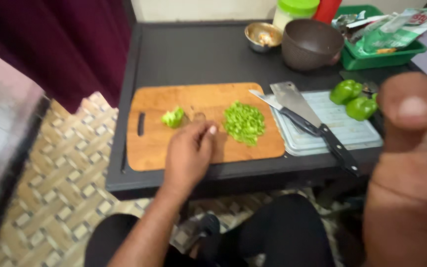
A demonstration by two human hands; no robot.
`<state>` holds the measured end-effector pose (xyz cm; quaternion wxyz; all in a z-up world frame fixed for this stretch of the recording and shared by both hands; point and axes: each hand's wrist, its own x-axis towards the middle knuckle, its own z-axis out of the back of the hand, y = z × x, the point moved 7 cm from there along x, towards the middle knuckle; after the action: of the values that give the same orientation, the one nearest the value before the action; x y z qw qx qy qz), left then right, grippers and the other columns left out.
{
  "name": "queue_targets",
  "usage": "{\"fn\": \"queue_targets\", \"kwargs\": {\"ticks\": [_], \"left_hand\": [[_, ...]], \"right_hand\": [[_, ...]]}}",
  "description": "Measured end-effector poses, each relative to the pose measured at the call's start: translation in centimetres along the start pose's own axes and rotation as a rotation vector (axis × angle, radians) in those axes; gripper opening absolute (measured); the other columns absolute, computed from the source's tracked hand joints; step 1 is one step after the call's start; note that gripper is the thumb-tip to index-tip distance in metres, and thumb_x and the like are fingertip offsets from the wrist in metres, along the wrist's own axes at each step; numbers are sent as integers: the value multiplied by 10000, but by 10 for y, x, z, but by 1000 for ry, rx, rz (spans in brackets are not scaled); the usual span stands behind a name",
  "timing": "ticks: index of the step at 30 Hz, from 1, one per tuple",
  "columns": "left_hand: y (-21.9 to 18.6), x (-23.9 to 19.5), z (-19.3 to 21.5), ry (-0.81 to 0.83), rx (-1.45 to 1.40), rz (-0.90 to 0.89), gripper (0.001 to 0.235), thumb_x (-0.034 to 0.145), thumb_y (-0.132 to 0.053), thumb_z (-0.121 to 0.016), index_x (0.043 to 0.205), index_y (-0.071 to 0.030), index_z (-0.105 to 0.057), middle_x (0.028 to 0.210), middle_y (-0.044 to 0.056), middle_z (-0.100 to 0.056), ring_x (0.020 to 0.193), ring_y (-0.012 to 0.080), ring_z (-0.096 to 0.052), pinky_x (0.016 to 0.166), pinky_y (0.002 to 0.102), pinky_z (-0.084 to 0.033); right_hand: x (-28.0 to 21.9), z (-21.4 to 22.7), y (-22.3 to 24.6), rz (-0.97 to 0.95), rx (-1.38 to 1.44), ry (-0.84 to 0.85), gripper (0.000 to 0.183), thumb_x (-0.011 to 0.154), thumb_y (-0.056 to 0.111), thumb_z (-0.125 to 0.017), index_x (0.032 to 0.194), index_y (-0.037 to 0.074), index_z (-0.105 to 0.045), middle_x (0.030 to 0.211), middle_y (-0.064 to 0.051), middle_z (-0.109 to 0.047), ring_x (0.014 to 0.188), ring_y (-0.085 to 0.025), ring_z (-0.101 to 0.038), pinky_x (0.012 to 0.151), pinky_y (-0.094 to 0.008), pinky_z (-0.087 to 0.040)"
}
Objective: The person sits on the floor and uses a knife to chop a green bell pepper on a wooden cutting board. They slice the pepper into small pieces, accumulating a pile of diced vegetables on the board.
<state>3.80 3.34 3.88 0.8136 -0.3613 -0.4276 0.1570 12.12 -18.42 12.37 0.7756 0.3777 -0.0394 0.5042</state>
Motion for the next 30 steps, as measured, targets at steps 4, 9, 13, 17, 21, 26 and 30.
{"fn": "queue_targets", "kwargs": {"ticks": [4, 9, 13, 17, 21, 26, 30], "left_hand": [[11, -2, 13, -91, -175, 253, 188, 938, -157, -682, 1073, -34, -727, 972, 113, -750, 740, 282, -697, 631, 383, -536], [9, 6, 57, -212, 72, 46, 269, 887, -137, -754, 1131, -34, -704, 1087, 131, -730, 941, 284, -719, 834, 371, -566], [19, 23, 63, -74, 356, -8, 408, 751, -174, -830, 1098, -4, -698, 1124, 185, -696, 1034, 379, -645, 886, 451, -501], [38, 28, 53, 39, 406, 99, 286, 757, -182, -821, 1003, -61, -741, 1132, 116, -725, 1056, 332, -658, 911, 432, -505], [40, 27, 48, 55, 404, 53, 202, 783, -162, -812, 964, -82, -769, 1147, 89, -749, 1079, 312, -673, 924, 431, -508], [10, 18, 38, 146, 160, -115, 191, 831, -103, -790, 1001, -43, -727, 1192, 113, -740, 1141, 330, -675, 988, 434, -508], [-11, 3, 36, 234, 117, -195, 218, 782, -8, -733, 992, -63, -755, 1292, 153, -680, 1192, 369, -637, 983, 439, -505]], "right_hand": [[28, 22, 60, 289, 81, -86, 372, 909, 191, -770, 1257, 91, -682, 1225, -115, -680, 1115, -242, -663, 964, -367, -531], [59, 28, 27, 328, -23, -160, 353, 880, 167, -780, 1219, 95, -713, 1198, -119, -694, 1105, -262, -672, 964, -383, -529], [82, -11, -75, -41, -338, -157, 344, 862, 187, -781, 1196, 115, -740, 1206, -119, -698, 1126, -300, -661, 985, -422, -521], [78, -47, -145, -361, -652, -10, 383, 844, 297, -767, 1197, 149, -751, 1259, -95, -666, 1209, -318, -593, 961, -523, -468], [72, -55, -164, -410, -682, 34, 355, 865, 297, -749, 1195, 169, -760, 1227, -92, -677, 1188, -314, -607, 971, -507, -484], [69, -40, -158, -346, -479, -80, 306, 863, 196, -726, 1155, 112, -756, 1106, -139, -712, 1026, -340, -687, 910, -465, -542], [44, -27, -138, -351, -208, -172, 347, 920, 212, -690, 1230, 60, -661, 955, -137, -721, 834, -289, -716, 738, -404, -547]]}}
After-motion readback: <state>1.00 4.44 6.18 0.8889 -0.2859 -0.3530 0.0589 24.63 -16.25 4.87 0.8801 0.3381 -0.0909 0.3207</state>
